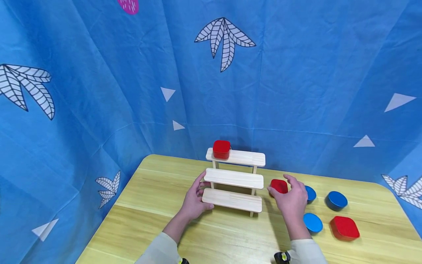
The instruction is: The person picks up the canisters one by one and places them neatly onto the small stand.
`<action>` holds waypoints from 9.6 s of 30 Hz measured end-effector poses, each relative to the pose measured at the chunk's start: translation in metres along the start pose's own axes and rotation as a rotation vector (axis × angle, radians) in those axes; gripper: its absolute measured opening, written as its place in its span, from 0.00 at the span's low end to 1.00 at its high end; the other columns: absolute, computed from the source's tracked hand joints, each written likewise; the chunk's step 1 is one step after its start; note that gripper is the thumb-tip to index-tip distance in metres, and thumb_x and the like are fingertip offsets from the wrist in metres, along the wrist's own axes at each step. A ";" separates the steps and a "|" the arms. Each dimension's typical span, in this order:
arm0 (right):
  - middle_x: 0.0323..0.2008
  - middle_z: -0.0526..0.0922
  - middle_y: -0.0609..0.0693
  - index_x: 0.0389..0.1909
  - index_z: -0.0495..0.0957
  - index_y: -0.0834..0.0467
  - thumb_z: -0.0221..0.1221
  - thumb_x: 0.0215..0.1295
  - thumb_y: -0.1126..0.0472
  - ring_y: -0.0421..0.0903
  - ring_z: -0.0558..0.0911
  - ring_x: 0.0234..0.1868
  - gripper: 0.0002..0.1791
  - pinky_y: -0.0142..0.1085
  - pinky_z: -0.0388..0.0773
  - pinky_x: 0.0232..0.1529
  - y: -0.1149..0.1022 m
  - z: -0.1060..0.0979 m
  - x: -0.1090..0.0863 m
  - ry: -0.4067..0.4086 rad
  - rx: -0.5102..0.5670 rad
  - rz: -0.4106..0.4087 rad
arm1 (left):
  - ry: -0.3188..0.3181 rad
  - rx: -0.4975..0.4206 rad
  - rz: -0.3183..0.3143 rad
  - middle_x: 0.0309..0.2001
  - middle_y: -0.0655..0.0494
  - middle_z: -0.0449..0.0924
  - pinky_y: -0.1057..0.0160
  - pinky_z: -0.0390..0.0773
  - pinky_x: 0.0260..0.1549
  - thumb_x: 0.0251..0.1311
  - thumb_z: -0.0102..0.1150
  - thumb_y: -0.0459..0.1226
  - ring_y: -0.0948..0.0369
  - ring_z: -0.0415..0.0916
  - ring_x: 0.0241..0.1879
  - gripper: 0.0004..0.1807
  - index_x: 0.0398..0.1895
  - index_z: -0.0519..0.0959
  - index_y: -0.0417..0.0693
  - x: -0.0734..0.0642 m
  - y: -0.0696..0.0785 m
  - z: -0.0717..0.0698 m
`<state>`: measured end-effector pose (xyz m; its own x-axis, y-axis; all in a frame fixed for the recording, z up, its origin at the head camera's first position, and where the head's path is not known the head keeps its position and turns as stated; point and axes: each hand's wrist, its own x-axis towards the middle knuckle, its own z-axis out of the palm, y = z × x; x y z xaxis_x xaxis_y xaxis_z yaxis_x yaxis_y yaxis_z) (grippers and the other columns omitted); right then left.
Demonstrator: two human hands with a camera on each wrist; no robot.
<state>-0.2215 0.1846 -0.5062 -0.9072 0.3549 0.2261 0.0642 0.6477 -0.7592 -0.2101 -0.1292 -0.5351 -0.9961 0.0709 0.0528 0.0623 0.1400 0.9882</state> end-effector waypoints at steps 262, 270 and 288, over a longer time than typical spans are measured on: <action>0.58 0.75 0.58 0.65 0.77 0.55 0.77 0.52 0.57 0.56 0.77 0.49 0.37 0.19 0.68 0.34 -0.082 -0.020 0.015 0.080 0.143 -0.114 | -0.012 -0.011 0.009 0.56 0.55 0.75 0.60 0.83 0.39 0.32 0.72 0.10 0.54 0.75 0.49 0.70 0.77 0.57 0.74 -0.001 0.001 -0.001; 0.59 0.75 0.58 0.65 0.77 0.54 0.76 0.52 0.57 0.57 0.76 0.50 0.37 0.34 0.76 0.38 -0.085 -0.017 0.020 0.043 0.122 -0.110 | -0.009 -0.015 0.008 0.56 0.55 0.74 0.60 0.83 0.39 0.32 0.71 0.10 0.54 0.76 0.50 0.70 0.77 0.57 0.73 0.000 0.001 -0.001; 0.60 0.73 0.60 0.66 0.76 0.55 0.76 0.52 0.57 0.59 0.75 0.51 0.38 0.48 0.79 0.42 -0.099 -0.010 0.029 -0.022 0.110 -0.111 | -0.009 -0.016 0.012 0.57 0.55 0.74 0.59 0.83 0.40 0.33 0.72 0.11 0.53 0.75 0.52 0.70 0.77 0.57 0.75 0.003 0.001 0.000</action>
<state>-0.2497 0.1377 -0.4183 -0.9149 0.2697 0.3003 -0.0821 0.6041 -0.7927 -0.2127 -0.1290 -0.5343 -0.9947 0.0810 0.0638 0.0735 0.1230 0.9897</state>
